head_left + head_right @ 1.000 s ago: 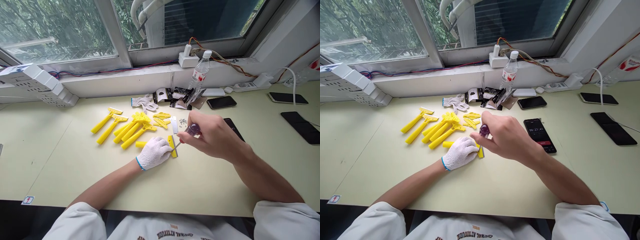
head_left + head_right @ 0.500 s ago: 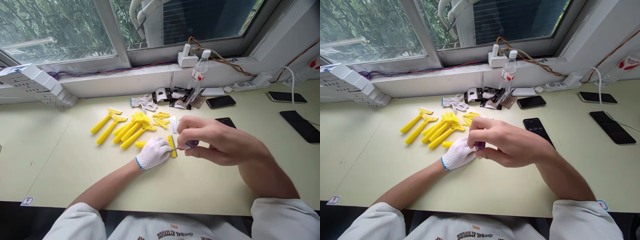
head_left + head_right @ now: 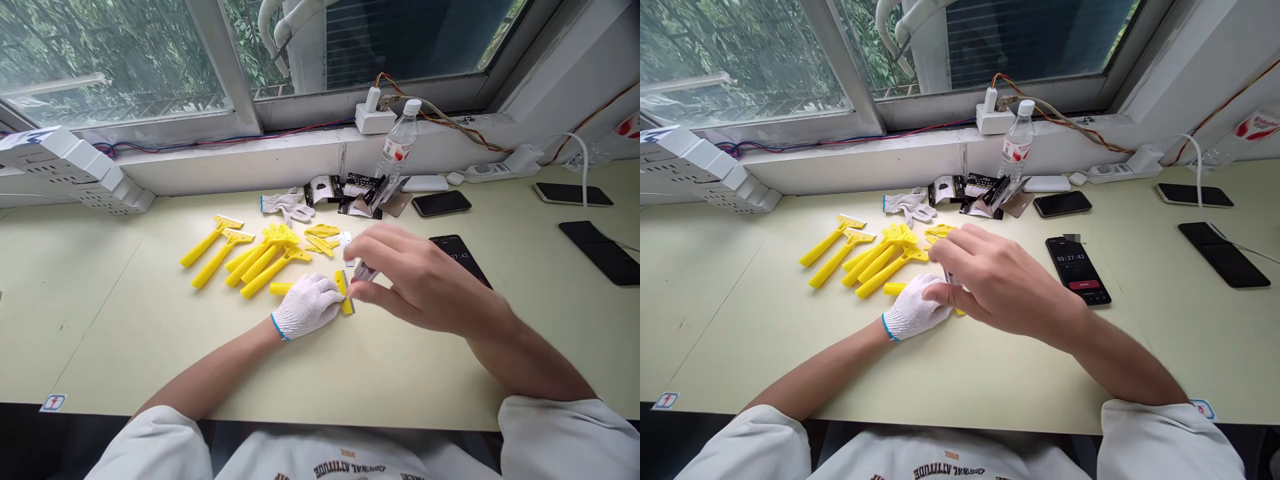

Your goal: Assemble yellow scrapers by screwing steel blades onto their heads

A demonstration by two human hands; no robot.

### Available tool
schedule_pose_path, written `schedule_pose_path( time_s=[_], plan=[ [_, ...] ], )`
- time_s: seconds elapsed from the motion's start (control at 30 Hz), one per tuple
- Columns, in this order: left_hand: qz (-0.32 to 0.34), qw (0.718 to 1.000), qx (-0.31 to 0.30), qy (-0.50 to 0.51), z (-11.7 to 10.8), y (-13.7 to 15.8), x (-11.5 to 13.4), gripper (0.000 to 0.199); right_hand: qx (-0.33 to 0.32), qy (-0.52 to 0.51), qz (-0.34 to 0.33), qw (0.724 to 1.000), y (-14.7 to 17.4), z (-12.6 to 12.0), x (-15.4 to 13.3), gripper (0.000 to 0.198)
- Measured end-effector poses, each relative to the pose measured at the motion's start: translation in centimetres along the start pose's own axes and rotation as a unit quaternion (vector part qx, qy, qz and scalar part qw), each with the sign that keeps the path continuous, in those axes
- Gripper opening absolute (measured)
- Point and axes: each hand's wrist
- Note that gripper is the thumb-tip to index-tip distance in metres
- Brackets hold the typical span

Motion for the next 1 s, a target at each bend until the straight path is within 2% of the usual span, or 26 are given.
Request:
schedule_pose_path(
  time_s=[0.1, 0.23, 0.4, 0.5, 0.63, 0.73, 0.83, 1.0],
  plan=[
    [0.018, 1.0, 0.009, -0.018, -0.7, 0.0, 0.2, 0.018, 0.018, 0.036, 0.024, 0.999, -0.1, 0.0, 0.5, 0.016],
    [0.017, 0.999, 0.001, -0.027, -1.1, 0.0, 0.3, 0.015, -0.01, -0.044, -0.006, 0.999, 0.3, -0.9, 1.1, 0.038],
    [0.019, 0.999, 0.002, -0.028, -1.0, 0.0, 0.3, 0.017, -0.03, -0.134, -0.07, 0.988, 0.5, -1.3, 1.1, 0.046],
    [0.02, 0.999, 0.012, -0.028, -0.8, 0.0, 0.2, 0.017, -0.036, -0.139, -0.06, 0.988, 0.4, -0.9, 0.9, 0.037],
    [0.015, 0.999, 0.012, -0.038, -0.7, 0.0, 0.2, 0.018, -0.026, -0.047, -0.011, 0.999, 0.1, -0.7, 0.7, 0.015],
    [0.018, 0.999, 0.006, -0.03, -0.9, 0.0, 0.3, 0.018, -0.035, 0.048, 0.056, 0.997, -0.3, -1.2, 0.5, 0.022],
    [0.016, 1.0, 0.0, -0.024, -1.2, -0.1, 0.5, 0.018, -0.082, 0.082, 0.104, 0.988, -0.8, -2.0, 0.3, 0.028],
    [0.018, 1.0, -0.007, -0.02, -1.3, 0.0, 0.4, 0.017, -0.133, 0.072, 0.062, 0.986, -1.5, -2.8, 0.2, 0.009]
  ],
)
Point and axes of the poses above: each hand's wrist, its own y-axis away from the middle knuckle, its own z-axis out of the palm, x = y × z, and after that the axes turned 12 degrees about -x, right-handed
